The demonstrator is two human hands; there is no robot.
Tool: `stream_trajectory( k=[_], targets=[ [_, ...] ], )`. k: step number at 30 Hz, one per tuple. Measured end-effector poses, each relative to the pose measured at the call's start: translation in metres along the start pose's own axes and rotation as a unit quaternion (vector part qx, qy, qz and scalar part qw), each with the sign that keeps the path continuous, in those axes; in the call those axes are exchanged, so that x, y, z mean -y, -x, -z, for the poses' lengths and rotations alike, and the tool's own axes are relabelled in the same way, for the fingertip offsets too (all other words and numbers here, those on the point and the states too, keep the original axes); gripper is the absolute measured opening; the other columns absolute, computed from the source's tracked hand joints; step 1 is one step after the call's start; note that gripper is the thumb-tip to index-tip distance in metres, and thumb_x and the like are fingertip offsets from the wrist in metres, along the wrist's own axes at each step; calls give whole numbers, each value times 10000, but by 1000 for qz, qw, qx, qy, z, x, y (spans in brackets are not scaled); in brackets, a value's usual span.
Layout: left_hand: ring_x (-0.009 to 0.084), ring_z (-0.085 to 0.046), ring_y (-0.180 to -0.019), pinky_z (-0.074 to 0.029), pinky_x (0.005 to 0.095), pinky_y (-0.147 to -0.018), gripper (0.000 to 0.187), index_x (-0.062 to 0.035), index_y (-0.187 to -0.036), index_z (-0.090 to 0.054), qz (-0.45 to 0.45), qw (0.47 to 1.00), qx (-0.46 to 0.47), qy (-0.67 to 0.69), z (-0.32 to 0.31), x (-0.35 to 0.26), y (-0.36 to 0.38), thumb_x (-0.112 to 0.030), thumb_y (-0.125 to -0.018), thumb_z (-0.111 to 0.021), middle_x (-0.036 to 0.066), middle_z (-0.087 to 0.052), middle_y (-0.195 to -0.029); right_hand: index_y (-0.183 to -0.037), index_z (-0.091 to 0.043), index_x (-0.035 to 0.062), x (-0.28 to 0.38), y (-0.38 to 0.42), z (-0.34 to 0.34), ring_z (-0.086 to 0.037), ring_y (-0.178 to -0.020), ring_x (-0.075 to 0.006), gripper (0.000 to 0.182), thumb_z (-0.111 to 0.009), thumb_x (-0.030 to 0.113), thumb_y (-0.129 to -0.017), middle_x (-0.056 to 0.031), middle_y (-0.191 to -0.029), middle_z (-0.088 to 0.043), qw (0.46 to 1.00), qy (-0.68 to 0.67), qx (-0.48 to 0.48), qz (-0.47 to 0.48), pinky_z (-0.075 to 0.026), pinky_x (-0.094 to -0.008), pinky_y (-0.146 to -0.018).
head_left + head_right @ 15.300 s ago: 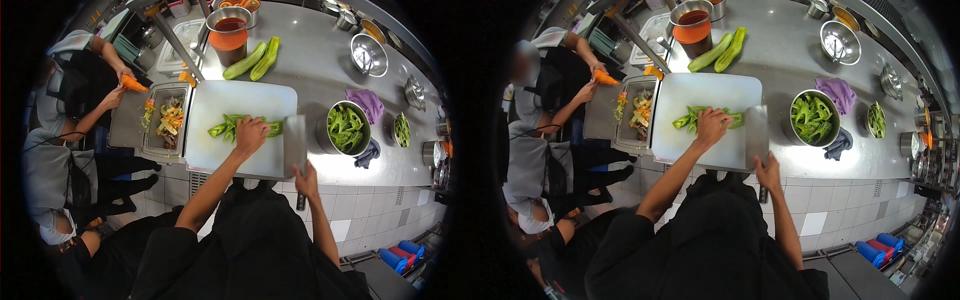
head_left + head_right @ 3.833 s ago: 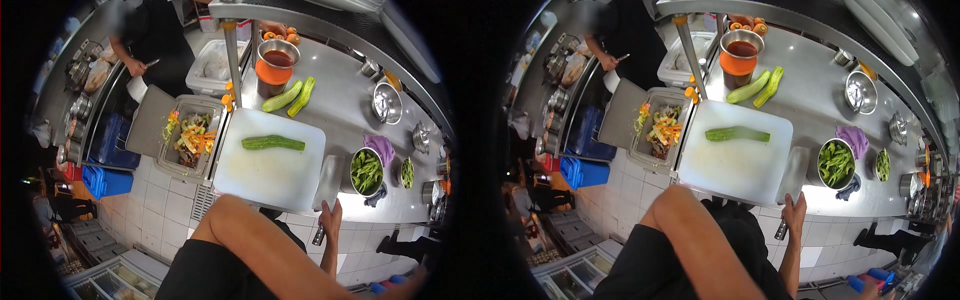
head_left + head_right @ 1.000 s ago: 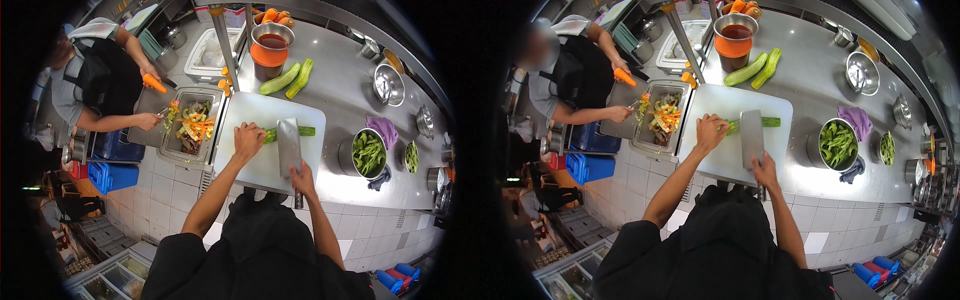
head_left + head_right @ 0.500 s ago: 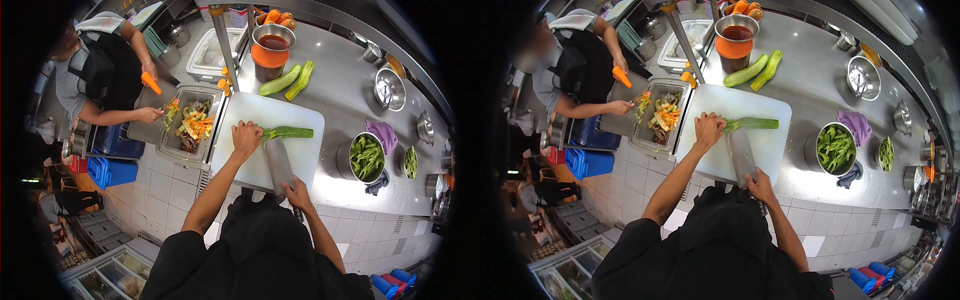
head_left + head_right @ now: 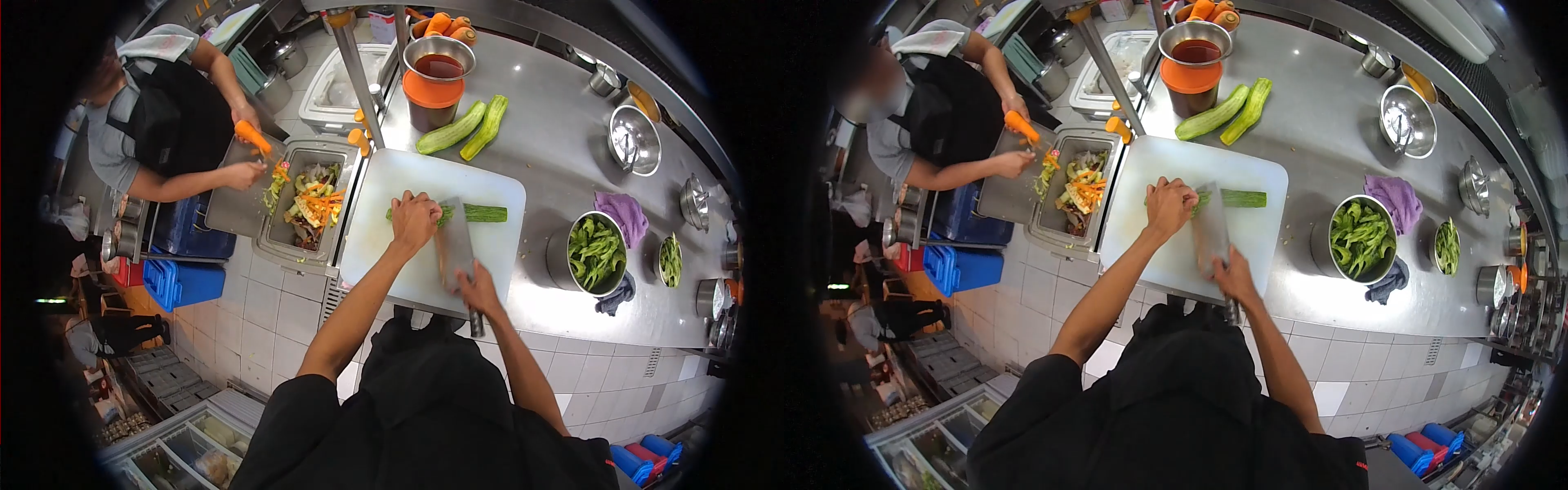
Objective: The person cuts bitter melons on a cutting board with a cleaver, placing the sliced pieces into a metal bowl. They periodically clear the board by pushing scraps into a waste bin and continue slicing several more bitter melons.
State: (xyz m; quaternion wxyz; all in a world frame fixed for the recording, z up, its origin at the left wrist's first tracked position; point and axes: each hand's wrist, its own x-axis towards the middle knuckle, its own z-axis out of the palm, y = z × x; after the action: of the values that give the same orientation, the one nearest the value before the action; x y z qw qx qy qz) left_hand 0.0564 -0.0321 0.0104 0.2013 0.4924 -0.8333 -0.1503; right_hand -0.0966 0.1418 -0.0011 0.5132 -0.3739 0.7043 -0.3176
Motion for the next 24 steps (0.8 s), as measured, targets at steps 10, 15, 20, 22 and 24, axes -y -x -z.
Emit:
stream_trajectory(
  k=[10,15,20,22,24],
  targets=[
    [251,-562,-940,-384,438,-830,73,-211,-757,-760,-9,999,-14,36,-4,2,-9,-149,-794,-746,-33,-684,-882,-1169,-558,-3,18,-1,37,-521,-394,-120,233,-617,184,-1042,-122,-756,-704,992,-50,-73,89,-422,-306,-364],
    [237,-572,-956,-404,433,-862,32,-219,-841,-792,-29,998,21,42,-13,-10,-14,-200,-816,-801,-44,-692,-903,-1123,-550,7,36,-33,29,-615,-438,-155,201,-611,175,-1031,-159,-762,-708,995,-59,-75,41,-457,-332,-370],
    [240,-564,-953,-389,425,-852,36,-212,-806,-782,-23,999,-5,34,-13,-9,-15,-181,-822,-774,-39,-687,-896,-1189,-576,-58,-29,2,-15,-728,-776,-235,302,-634,192,-1030,-189,-954,-723,973,113,-114,164,-518,-347,-460],
    [247,-560,-958,-382,422,-849,56,-202,-785,-777,-15,1000,-2,26,-10,-4,-17,-173,-828,-757,-30,-687,-892,-1195,-584,-62,-59,27,-15,-723,-861,-241,309,-636,194,-1029,-192,-975,-726,976,100,-107,162,-533,-354,-490],
    [247,-560,-961,-375,418,-848,59,-203,-784,-777,-3,1000,21,1,-11,2,-18,-167,-826,-754,-35,-686,-888,-1201,-592,-66,-56,36,-6,-718,-947,-248,317,-638,195,-1028,-195,-996,-729,979,84,-101,157,-548,-360,-520]
  ],
)
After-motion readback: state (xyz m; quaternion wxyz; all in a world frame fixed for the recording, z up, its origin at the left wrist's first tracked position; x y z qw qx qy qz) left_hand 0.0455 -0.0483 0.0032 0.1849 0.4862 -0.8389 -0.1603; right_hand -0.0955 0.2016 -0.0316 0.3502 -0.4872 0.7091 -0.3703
